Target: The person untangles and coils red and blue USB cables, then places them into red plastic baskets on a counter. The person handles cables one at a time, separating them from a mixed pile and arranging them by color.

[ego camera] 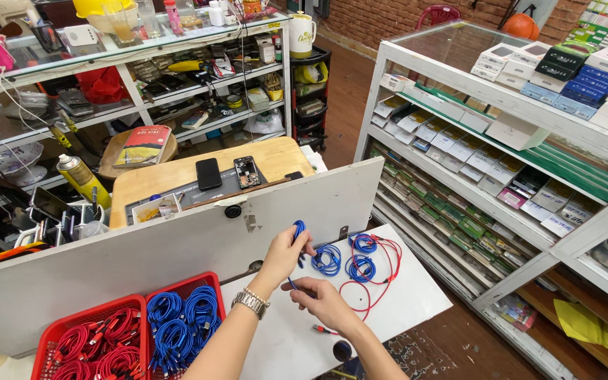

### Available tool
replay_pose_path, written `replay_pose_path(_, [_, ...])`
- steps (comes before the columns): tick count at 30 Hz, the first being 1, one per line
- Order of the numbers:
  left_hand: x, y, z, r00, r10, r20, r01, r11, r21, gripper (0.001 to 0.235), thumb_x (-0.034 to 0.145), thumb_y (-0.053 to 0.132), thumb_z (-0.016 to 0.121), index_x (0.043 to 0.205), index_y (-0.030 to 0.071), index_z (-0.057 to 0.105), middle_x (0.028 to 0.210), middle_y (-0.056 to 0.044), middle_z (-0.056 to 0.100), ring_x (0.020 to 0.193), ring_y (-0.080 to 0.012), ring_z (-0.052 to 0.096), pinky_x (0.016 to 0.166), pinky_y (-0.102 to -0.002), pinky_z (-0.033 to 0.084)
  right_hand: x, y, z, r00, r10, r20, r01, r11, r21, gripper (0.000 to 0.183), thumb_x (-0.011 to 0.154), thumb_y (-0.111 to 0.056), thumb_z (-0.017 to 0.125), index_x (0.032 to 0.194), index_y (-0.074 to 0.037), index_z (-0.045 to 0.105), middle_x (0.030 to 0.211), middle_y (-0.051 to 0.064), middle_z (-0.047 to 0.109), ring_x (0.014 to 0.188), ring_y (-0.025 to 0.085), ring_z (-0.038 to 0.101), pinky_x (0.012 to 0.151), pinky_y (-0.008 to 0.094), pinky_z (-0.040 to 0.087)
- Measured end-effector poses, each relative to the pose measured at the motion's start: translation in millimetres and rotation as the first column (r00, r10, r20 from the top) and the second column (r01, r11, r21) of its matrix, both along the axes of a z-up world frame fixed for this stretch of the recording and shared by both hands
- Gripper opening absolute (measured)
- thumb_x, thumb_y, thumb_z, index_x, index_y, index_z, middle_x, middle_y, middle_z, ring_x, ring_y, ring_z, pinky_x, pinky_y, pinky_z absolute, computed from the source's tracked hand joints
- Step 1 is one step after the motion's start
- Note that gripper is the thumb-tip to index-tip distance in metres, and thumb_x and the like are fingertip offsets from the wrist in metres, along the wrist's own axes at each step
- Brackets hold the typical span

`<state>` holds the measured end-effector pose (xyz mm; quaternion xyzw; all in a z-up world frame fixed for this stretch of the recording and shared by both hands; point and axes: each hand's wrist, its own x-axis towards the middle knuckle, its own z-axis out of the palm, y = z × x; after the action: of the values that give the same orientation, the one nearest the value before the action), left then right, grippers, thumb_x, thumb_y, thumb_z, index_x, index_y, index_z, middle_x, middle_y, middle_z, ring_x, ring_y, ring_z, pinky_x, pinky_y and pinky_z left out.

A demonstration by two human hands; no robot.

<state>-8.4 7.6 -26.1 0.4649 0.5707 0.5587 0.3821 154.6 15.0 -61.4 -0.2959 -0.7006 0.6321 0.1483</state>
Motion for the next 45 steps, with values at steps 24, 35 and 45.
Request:
replay_pose_path(24, [42.1,-22.4,-15.6,0.982,0.158,-0.101,-0.158,0.987,0.014,0.039,0.086,0.024,0.072,0.115,0.001,0.062,0.103,-0.009,0.073,0.092,-0.0169,0.071,0.081,-0.03,0.055,16.5,53.8,-7.0,0.922,-0.317,-0.222,0.325,0.946,-0.004,0.021,0.096,-0.02,0.068,0.105,-0.003,0.073,0.085,0.001,0.071,0.079,0.01,0.063,0.075,0.025,0.052])
replay_pose_path(35, [37.0,-27.5,-30.0,0.868,0.046,-0.495,-0.128,0.983,-0.132,0.036,0.099,0.02,0.049,0.131,0.004,0.049,0.115,-0.024,0.066,0.111,-0.0379,0.062,0.094,-0.045,0.048,31.0,29.9,65.5,0.96,-0.278,0.022,0.136,0.534,0.834,0.011,0.089,-0.005,0.066,0.1,-0.007,0.069,0.097,0.009,0.065,0.091,0.031,0.065,0.076,0.042,0.052])
replay_pose_path(45, [32.4,-19.6,-36.0,0.886,0.043,-0.462,-0.117,0.984,-0.134,0.034,0.097,0.017,0.047,0.128,0.003,0.05,0.114,-0.023,0.067,0.111,-0.0391,0.064,0.095,-0.046,0.048,21.9,25.4,60.1,0.971,-0.236,0.027,0.116,0.572,0.812,0.022,0.084,-0.008,0.071,0.102,-0.005,0.059,0.095,0.011,0.066,0.091,0.032,0.064,0.072,0.044,0.052])
